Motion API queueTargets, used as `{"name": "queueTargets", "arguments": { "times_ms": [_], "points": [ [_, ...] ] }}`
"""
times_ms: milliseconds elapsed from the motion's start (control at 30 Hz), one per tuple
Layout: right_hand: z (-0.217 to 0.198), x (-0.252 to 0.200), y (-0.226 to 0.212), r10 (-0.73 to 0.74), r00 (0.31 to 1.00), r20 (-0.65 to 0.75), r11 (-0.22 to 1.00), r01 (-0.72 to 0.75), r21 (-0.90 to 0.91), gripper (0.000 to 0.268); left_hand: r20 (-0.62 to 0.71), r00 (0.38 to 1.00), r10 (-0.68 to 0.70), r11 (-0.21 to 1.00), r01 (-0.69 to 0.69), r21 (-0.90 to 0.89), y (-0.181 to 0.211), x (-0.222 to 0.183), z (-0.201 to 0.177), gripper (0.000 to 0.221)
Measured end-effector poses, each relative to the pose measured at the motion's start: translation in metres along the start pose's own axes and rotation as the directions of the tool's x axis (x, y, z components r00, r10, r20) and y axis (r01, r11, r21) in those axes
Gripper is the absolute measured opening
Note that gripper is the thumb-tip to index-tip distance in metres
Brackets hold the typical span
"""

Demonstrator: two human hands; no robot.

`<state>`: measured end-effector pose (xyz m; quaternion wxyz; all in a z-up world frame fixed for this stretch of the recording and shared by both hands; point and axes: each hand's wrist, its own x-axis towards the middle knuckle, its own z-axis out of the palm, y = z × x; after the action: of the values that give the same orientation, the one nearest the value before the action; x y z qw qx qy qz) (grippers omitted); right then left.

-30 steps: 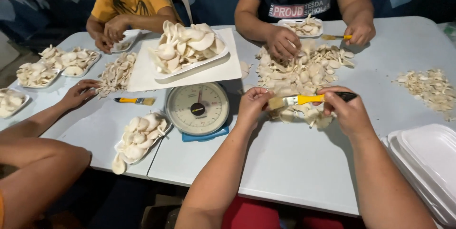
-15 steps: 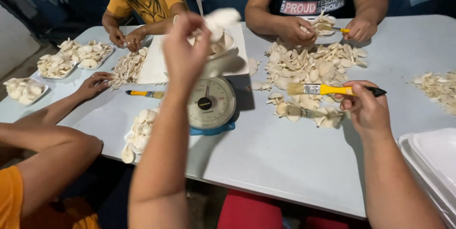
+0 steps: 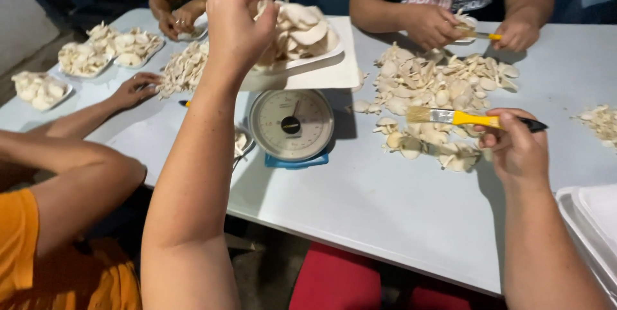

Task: Cleaning oyster mushrooms with a brush and arranging them into plastic trays for packaging.

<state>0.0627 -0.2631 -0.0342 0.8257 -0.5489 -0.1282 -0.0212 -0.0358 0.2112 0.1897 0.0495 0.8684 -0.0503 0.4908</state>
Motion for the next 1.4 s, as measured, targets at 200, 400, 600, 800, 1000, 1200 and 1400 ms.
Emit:
{"name": "queueTargets", "arguments": {
  "times_ms": [200,400,600,800,1000,1200,1400],
  "points": [
    [-0.002,0.000,-0.001,-0.017,1.000,-0.013,0.997,0.016,-0.074,0.014,-0.194,0.980,0.041,0.978,-0.080,-0.194,0.018,-0.023,-0.060,0.002],
    [-0.008,0.003,0.008,-0.014,1.000,-0.001,0.996,0.014,-0.092,0.018,-0.277,0.959,0.055,0.979,-0.105,-0.172,0.012,-0.055,-0.102,0.005],
    [-0.012,0.006,0.012,-0.002,1.000,-0.031,0.989,-0.003,-0.148,0.017,-0.278,0.960,-0.027,0.982,-0.026,-0.188,0.010,-0.081,-0.124,0.006],
    [-0.007,0.009,0.002,-0.089,0.961,-0.262,0.996,0.094,0.004,0.017,-0.191,0.980,0.053,0.960,-0.103,-0.259,0.069,-0.106,-0.110,0.006],
    [-0.002,0.010,-0.008,-0.262,0.837,-0.480,0.962,0.185,-0.202,0.021,0.127,0.971,0.204,0.791,-0.087,-0.606,0.135,-0.126,-0.012,0.015],
    [0.005,-0.001,-0.008,-0.628,0.741,-0.236,0.731,0.459,-0.504,0.011,0.515,0.845,0.147,0.753,0.242,-0.611,0.163,-0.131,0.161,0.021],
    [0.007,-0.005,-0.022,-0.856,0.507,0.105,0.248,0.580,-0.776,0.016,0.701,0.690,-0.179,0.648,0.619,-0.444,0.183,-0.109,0.292,0.029]
  ]
}}
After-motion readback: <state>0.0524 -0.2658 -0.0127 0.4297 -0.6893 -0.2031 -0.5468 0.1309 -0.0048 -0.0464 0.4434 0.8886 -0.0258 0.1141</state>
